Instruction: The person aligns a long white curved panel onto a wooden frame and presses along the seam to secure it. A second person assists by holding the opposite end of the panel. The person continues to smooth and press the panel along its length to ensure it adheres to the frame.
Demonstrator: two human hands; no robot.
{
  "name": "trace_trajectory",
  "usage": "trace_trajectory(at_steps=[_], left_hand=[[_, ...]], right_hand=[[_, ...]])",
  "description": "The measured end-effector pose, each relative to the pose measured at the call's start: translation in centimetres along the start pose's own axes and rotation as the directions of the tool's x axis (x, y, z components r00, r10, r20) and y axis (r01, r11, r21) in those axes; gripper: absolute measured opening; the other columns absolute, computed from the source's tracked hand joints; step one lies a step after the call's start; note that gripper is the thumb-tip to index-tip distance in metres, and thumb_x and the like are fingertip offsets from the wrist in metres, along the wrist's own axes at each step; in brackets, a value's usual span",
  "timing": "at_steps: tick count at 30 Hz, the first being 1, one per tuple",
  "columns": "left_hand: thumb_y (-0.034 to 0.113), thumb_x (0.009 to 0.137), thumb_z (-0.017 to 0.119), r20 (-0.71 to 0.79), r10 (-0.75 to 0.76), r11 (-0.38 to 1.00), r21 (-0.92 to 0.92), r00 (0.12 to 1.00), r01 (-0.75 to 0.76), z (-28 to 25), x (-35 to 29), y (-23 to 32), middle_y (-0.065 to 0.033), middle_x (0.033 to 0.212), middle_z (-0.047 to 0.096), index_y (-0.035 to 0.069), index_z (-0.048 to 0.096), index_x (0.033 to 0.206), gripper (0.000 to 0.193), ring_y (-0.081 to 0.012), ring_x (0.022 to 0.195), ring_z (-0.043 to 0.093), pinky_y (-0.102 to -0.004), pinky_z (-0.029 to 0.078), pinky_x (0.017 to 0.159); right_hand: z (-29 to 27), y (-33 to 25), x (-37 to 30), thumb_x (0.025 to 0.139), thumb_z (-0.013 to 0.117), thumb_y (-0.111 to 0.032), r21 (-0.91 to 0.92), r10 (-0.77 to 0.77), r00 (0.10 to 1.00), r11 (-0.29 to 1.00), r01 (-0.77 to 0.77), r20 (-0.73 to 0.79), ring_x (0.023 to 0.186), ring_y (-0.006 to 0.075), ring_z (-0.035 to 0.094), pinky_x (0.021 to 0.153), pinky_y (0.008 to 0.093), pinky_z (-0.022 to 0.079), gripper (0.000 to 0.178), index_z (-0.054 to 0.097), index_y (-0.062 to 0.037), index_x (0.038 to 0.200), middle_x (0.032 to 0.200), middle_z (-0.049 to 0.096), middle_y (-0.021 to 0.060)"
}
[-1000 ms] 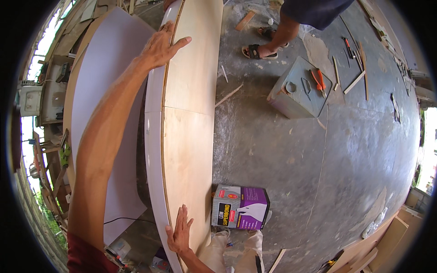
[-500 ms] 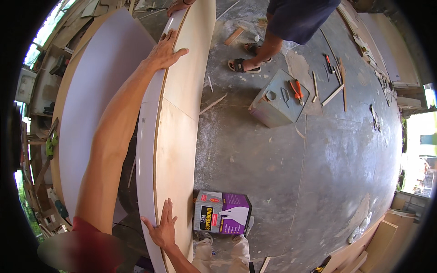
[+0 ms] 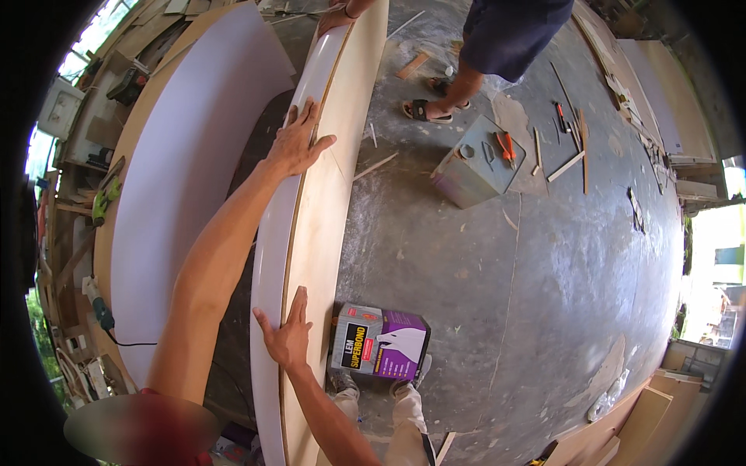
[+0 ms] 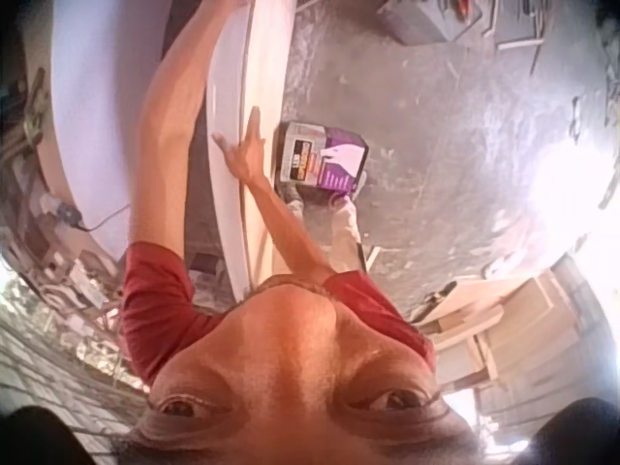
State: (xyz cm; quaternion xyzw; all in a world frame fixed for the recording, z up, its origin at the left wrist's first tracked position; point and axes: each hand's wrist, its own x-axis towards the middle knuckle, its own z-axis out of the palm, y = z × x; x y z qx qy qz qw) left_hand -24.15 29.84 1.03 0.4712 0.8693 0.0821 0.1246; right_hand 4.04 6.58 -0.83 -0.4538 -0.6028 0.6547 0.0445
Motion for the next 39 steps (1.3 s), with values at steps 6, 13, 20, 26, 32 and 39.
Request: trace_trajectory(at_steps=[6,13,20,26,32,39], left_hand=[[0.063,0.1,0.053,-0.001,-0.047,0.999,-0.026,0.999,0.047,1.3,-6.8,1.3,-0.0091,0.177,0.008,0.011,0.007,0.169,0.098,-0.0366,0.162,0.006,-0.0669,0.022,0.125],[0.058,0.099,0.056,-0.012,-0.023,0.994,-0.104,1.0,0.022,1.9,-11.8,1.3,-0.0113,0.176,0.01,0.008,0.015,0.168,0.094,-0.0358,0.162,0.009,-0.0683,0.02,0.125],[0.043,0.104,0.054,-0.135,-0.128,0.609,-0.792,0.982,-0.029,2.8,-21.7,-2.1,-0.0231,0.155,0.052,-0.008,0.054,0.145,0.065,-0.0335,0.15,0.043,-0.0394,0.035,0.121],[0.03,0.108,0.051,-0.301,-0.655,0.67,-0.656,0.694,0.348,9.7,-47.9,1.4,-0.0335,0.153,0.048,-0.013,0.053,0.143,0.055,-0.0461,0.145,0.044,-0.0482,0.033,0.121],[0.047,0.112,0.031,-0.146,-0.885,0.463,-0.364,0.442,0.808,13.0,-61.8,8.4,-0.0297,0.147,0.053,-0.008,0.051,0.145,0.067,-0.0457,0.138,0.048,-0.0515,0.032,0.116],[0.048,0.112,0.032,-0.11,-0.949,0.312,-0.425,0.294,0.85,12.1,-59.7,8.5,-0.0212,0.143,0.06,-0.001,0.057,0.141,0.063,-0.0369,0.134,0.054,-0.0481,0.035,0.113]], right_hand=[[0.1,0.5,0.0,0.091,0.07,-0.064,-0.043,-0.051,0.998,0.998,0.05,-0.033,0.153,0.0469,0.031,0.113,0.0791,0.024,0.115,0.013,0.0049,0.163,0.169,0.021,0.0295],[0.3,1.0,0.2,0.088,0.075,-0.058,-0.101,-0.098,0.993,0.991,0.092,-0.061,0.149,0.0485,0.039,0.114,0.0783,0.025,0.115,0.015,0.0059,0.162,0.166,0.029,0.0293],[0.2,-0.1,-0.2,0.09,0.072,-0.057,-0.164,-0.059,0.996,0.985,0.049,-0.061,0.144,0.0501,0.044,0.112,0.0809,0.023,0.106,0.022,0.0057,0.159,0.162,0.037,0.0291],[0.9,0.1,-0.4,0.092,0.069,-0.058,-0.33,-0.138,0.969,0.942,0.064,-0.205,0.132,0.0503,0.057,0.118,0.0606,0.034,0.1,0.032,0.0097,0.156,0.147,0.054,0.0335],[0.2,0.4,-0.2,0.093,0.066,-0.061,-0.378,-0.137,0.972,0.924,0.055,-0.192,0.14,0.0475,0.05,0.116,0.0776,0.02,0.097,0.033,0.007,0.154,0.153,0.05,0.0278],[0.3,1.2,0.2,0.094,0.063,-0.059,-0.402,-0.188,0.956,0.912,0.085,-0.225,0.126,0.0464,0.06,0.114,0.079,0.022,0.082,0.043,0.0033,0.142,0.141,0.06,0.024]])
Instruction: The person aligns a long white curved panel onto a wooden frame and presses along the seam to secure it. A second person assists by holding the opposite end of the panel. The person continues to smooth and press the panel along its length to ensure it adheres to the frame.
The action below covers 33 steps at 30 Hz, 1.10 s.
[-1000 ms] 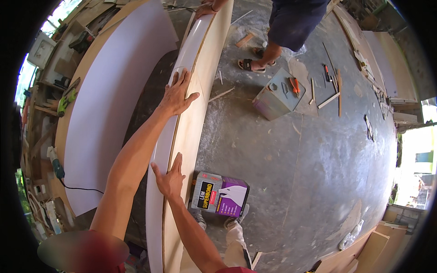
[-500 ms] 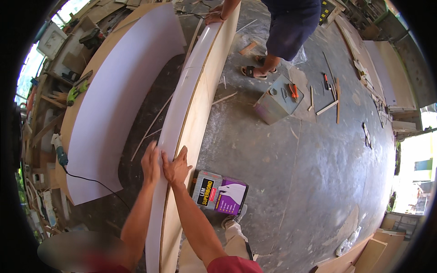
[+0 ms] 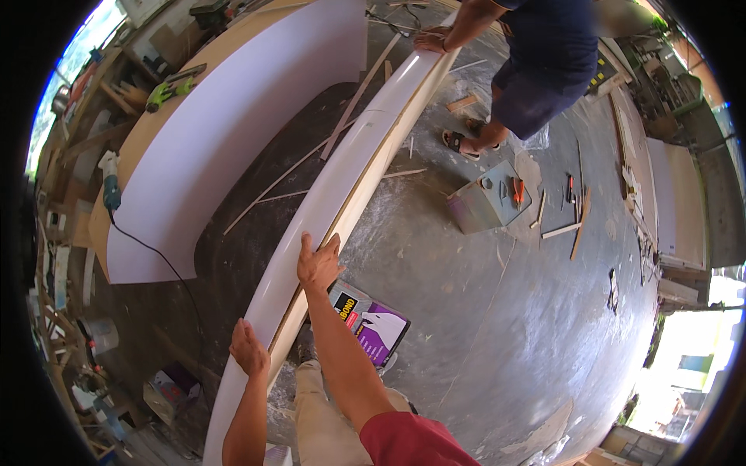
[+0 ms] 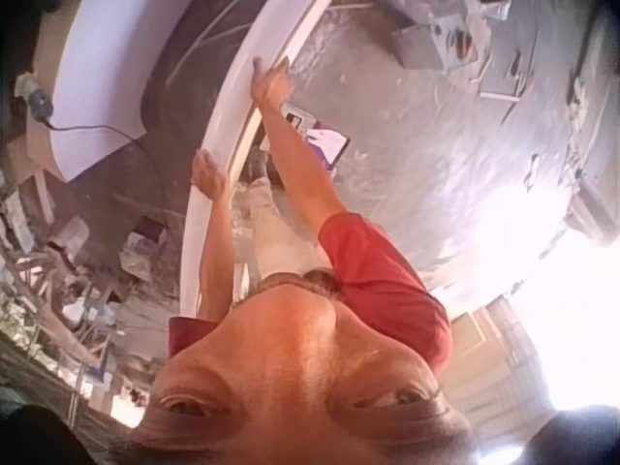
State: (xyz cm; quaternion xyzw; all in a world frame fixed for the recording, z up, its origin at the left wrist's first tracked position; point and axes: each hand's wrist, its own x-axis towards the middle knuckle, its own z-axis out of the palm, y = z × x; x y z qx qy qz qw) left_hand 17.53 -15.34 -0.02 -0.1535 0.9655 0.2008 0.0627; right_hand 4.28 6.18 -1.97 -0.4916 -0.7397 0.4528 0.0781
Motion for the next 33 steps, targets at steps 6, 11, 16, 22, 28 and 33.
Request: trace_trajectory(at_steps=[6,11,16,22,28,33], left_hand=[[0.048,0.111,0.035,0.01,-0.005,0.994,0.109,1.0,0.003,-1.0,0.5,1.6,-0.0193,0.14,0.06,-0.002,0.057,0.14,0.061,-0.0355,0.135,0.052,-0.0506,0.034,0.114],[0.05,0.111,0.036,0.029,-0.044,0.989,0.143,0.999,0.039,-0.7,0.0,1.9,-0.0163,0.141,0.058,0.001,0.055,0.142,0.061,-0.0335,0.135,0.05,-0.0521,0.031,0.116],[0.05,0.11,0.037,0.006,-0.05,0.988,0.147,0.999,0.049,-0.8,0.1,2.1,-0.0143,0.137,0.059,0.002,0.056,0.14,0.059,-0.0314,0.133,0.05,-0.0513,0.031,0.117],[0.05,0.11,0.037,0.026,-0.098,0.982,0.165,0.995,0.092,-0.8,0.0,2.3,-0.0148,0.141,0.057,0.003,0.053,0.144,0.06,-0.0314,0.137,0.048,-0.0514,0.03,0.12],[0.05,0.111,0.037,-0.017,-0.087,0.975,0.205,0.996,0.088,-0.6,-0.1,2.3,-0.0131,0.14,0.059,0.003,0.056,0.142,0.06,-0.0303,0.135,0.05,-0.0481,0.032,0.118],[0.048,0.109,0.041,0.033,-0.103,0.988,0.121,0.994,0.098,-0.9,0.0,2.2,-0.0173,0.142,0.056,0.001,0.054,0.143,0.06,-0.0337,0.138,0.047,-0.053,0.029,0.12]], right_hand=[[-0.9,-1.2,0.1,0.097,0.057,-0.062,-0.003,0.045,0.99,0.999,-0.045,0.132,0.155,0.0439,0.029,0.122,0.069,0.021,0.099,0.023,0.0066,0.161,0.168,0.024,0.0289],[-0.6,-0.3,0.3,0.099,0.056,-0.058,-0.114,0.005,0.999,0.993,0.0,0.047,0.157,0.0438,0.022,0.124,0.0679,0.018,0.1,0.014,0.0064,0.162,0.17,0.012,0.0304],[-0.7,-0.7,0.1,0.1,0.057,-0.052,-0.254,-0.104,0.995,0.962,0.103,0.009,0.159,0.0433,0.013,0.125,0.0666,0.015,0.098,0.006,0.0037,0.164,0.171,0.002,0.0305],[-1.0,-0.7,0.4,0.101,0.056,-0.048,-0.382,-0.235,0.971,0.894,0.236,0.049,0.16,0.0442,0.005,0.125,0.0679,0.011,0.096,0.004,0.0044,0.163,0.17,0.0,0.0309],[-0.9,-1.0,0.2,0.1,0.058,-0.045,-0.376,-0.302,0.953,0.881,0.288,0.024,0.16,0.0451,0.004,0.125,0.0682,0.002,0.095,0.007,0.0057,0.162,0.17,-0.001,0.0314],[-0.9,-1.2,0.0,0.099,0.058,-0.045,-0.386,-0.388,0.921,0.85,0.359,0.002,0.16,0.0453,0.003,0.124,0.0703,-0.002,0.094,0.008,0.0035,0.162,0.17,0.0,0.0316]])
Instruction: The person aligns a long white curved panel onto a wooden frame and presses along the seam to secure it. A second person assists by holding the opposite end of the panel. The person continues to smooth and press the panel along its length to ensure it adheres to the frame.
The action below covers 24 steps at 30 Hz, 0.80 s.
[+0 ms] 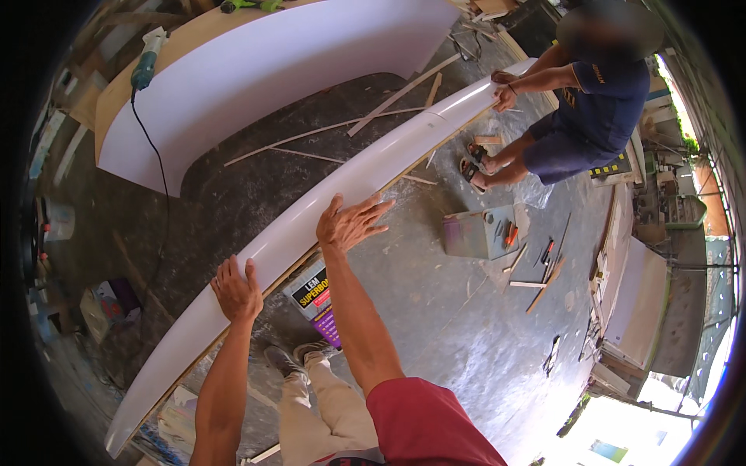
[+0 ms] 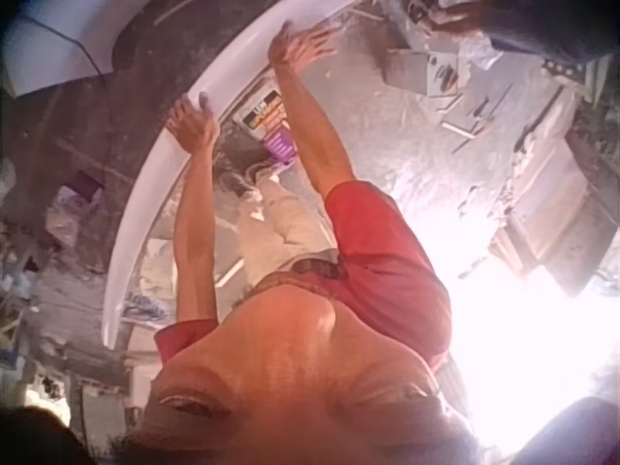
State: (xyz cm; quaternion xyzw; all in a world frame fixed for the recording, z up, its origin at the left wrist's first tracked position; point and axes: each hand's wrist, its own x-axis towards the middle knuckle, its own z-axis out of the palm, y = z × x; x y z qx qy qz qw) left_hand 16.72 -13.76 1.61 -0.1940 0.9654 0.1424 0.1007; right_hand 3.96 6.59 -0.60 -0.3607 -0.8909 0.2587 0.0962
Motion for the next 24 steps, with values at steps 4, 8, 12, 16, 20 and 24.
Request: trace_trajectory(at_steps=[4,8,12,16,20,24], left_hand=[[0.047,0.108,0.042,-0.009,0.007,1.0,0.009,1.0,-0.007,-0.5,-0.1,0.3,-0.0178,0.141,0.056,-0.001,0.054,0.141,0.059,-0.0343,0.137,0.047,-0.0529,0.029,0.119],[0.046,0.109,0.042,-0.002,0.0,1.0,0.01,1.0,0.0,-0.7,-0.1,0.5,-0.0186,0.14,0.056,-0.002,0.054,0.141,0.059,-0.0352,0.137,0.047,-0.053,0.029,0.119],[0.048,0.109,0.042,0.043,-0.024,1.0,0.021,0.999,0.023,-1.0,-0.1,0.7,-0.0194,0.144,0.055,-0.001,0.053,0.144,0.061,-0.0358,0.141,0.045,-0.0536,0.028,0.12],[0.049,0.109,0.04,0.069,-0.041,0.999,0.023,0.997,0.039,-1.2,-0.1,0.8,-0.0204,0.148,0.053,-0.001,0.052,0.145,0.063,-0.036,0.144,0.044,-0.0535,0.027,0.122],[0.049,0.109,0.04,0.065,-0.037,0.999,0.039,0.997,0.035,-0.8,-0.2,0.5,-0.0213,0.149,0.053,-0.001,0.052,0.146,0.063,-0.0367,0.144,0.044,-0.0534,0.027,0.122],[0.047,0.109,0.042,0.054,-0.023,0.999,0.023,0.998,0.022,-1.0,0.0,0.7,-0.0222,0.148,0.054,-0.001,0.052,0.145,0.061,-0.0378,0.143,0.045,-0.0539,0.028,0.121]], right_hand=[[0.0,-0.2,-0.1,0.099,0.056,-0.047,-0.126,-0.255,0.967,0.96,0.249,-0.028,0.161,0.0441,0.0,0.122,0.0728,-0.006,0.091,0.012,0.0011,0.162,0.171,0.0,0.0306],[-0.4,-0.3,0.2,0.101,0.054,-0.048,-0.197,-0.566,0.824,0.804,0.561,0.039,0.161,0.0437,0.003,0.121,0.0735,-0.008,0.082,0.02,-0.0034,0.161,0.171,0.006,0.0292],[-0.7,-0.8,0.5,0.104,0.048,-0.048,-0.157,-0.761,0.618,0.597,0.786,0.198,0.161,0.0433,0.006,0.12,0.0742,-0.009,0.073,0.026,-0.0055,0.16,0.17,0.014,0.0276],[-0.8,-1.3,0.7,0.104,0.046,-0.05,-0.117,-0.784,0.537,0.529,0.841,0.312,0.161,0.0402,0.012,0.124,0.0708,-0.003,0.067,0.049,0.0026,0.147,0.168,0.024,0.0271],[-0.4,-1.1,0.8,0.104,0.047,-0.049,-0.086,-0.774,0.494,0.504,0.859,0.396,0.157,0.0387,0.025,0.13,0.0578,0.008,0.067,0.054,0.0043,0.143,0.164,0.032,0.0264],[-0.7,-1.4,0.9,0.104,0.046,-0.05,-0.018,-0.692,0.53,0.6,0.8,0.489,0.153,0.0391,0.034,0.131,0.0535,0.011,0.067,0.053,0.0055,0.141,0.162,0.037,0.0288]])
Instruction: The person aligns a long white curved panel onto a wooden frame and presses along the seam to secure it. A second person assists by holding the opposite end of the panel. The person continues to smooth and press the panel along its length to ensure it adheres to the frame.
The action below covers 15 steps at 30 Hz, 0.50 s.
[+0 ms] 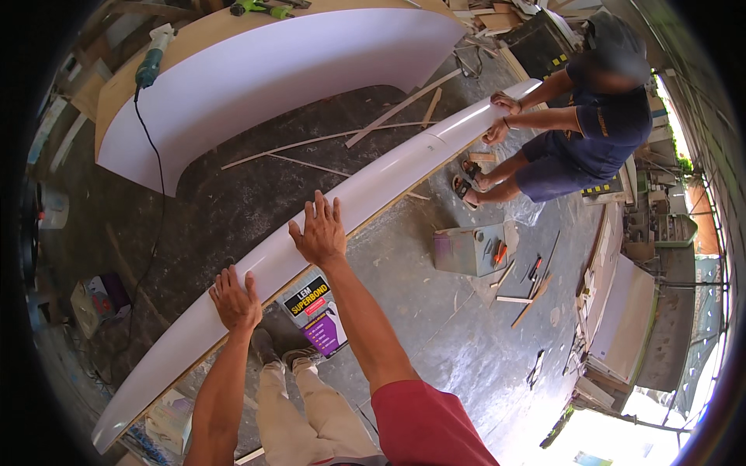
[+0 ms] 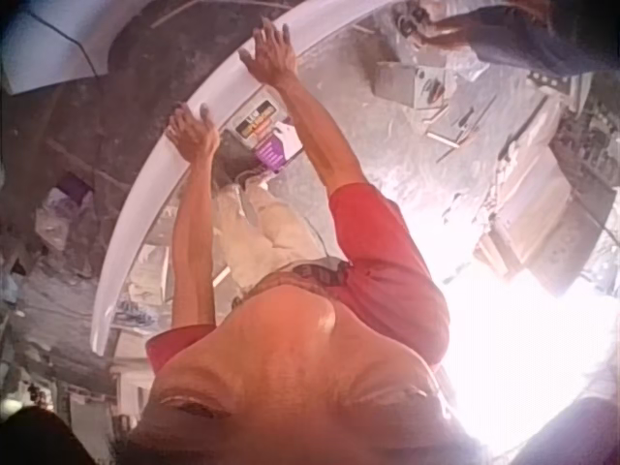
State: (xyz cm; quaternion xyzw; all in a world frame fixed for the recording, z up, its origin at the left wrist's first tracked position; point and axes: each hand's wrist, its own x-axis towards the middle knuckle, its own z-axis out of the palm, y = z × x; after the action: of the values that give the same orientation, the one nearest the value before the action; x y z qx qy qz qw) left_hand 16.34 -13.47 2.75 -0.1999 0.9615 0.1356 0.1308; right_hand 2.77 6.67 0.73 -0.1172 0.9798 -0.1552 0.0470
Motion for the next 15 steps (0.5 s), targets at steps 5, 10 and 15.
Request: trace_trajectory(at_steps=[5,10,15], left_hand=[[0.046,0.108,0.043,-0.05,0.023,1.0,-0.011,0.998,-0.024,0.56,-0.04,-0.36,-0.0231,0.147,0.054,-0.002,0.053,0.144,0.061,-0.039,0.141,0.045,-0.0546,0.028,0.121],[0.046,0.108,0.042,-0.046,0.024,1.0,-0.016,0.999,-0.025,0.64,0.03,-0.28,-0.0241,0.147,0.053,-0.004,0.051,0.144,0.063,-0.0407,0.141,0.045,-0.056,0.027,0.12],[0.048,0.108,0.04,-0.005,0.022,1.0,-0.014,1.0,-0.022,0.46,-0.17,-0.23,-0.0245,0.149,0.05,-0.004,0.049,0.146,0.065,-0.041,0.143,0.043,-0.0579,0.025,0.121]], right_hand=[[-0.34,-0.23,0.22,0.104,0.046,-0.049,-0.02,0.023,0.999,1.0,-0.023,0.035,0.15,0.0384,0.038,0.13,0.0525,0.014,0.065,0.055,0.0051,0.138,0.161,0.039,0.028],[-0.64,-0.33,0.28,0.103,0.049,-0.048,-0.035,0.021,1.0,0.999,-0.02,0.008,0.148,0.0362,0.04,0.13,0.0524,0.015,0.062,0.059,0.0055,0.133,0.156,0.044,0.0262],[-0.83,-0.53,0.25,0.102,0.049,-0.048,-0.025,0.032,0.999,0.999,-0.032,0.02,0.149,0.034,0.039,0.13,0.0522,0.015,0.062,0.06,0.0062,0.13,0.155,0.045,0.0244]])
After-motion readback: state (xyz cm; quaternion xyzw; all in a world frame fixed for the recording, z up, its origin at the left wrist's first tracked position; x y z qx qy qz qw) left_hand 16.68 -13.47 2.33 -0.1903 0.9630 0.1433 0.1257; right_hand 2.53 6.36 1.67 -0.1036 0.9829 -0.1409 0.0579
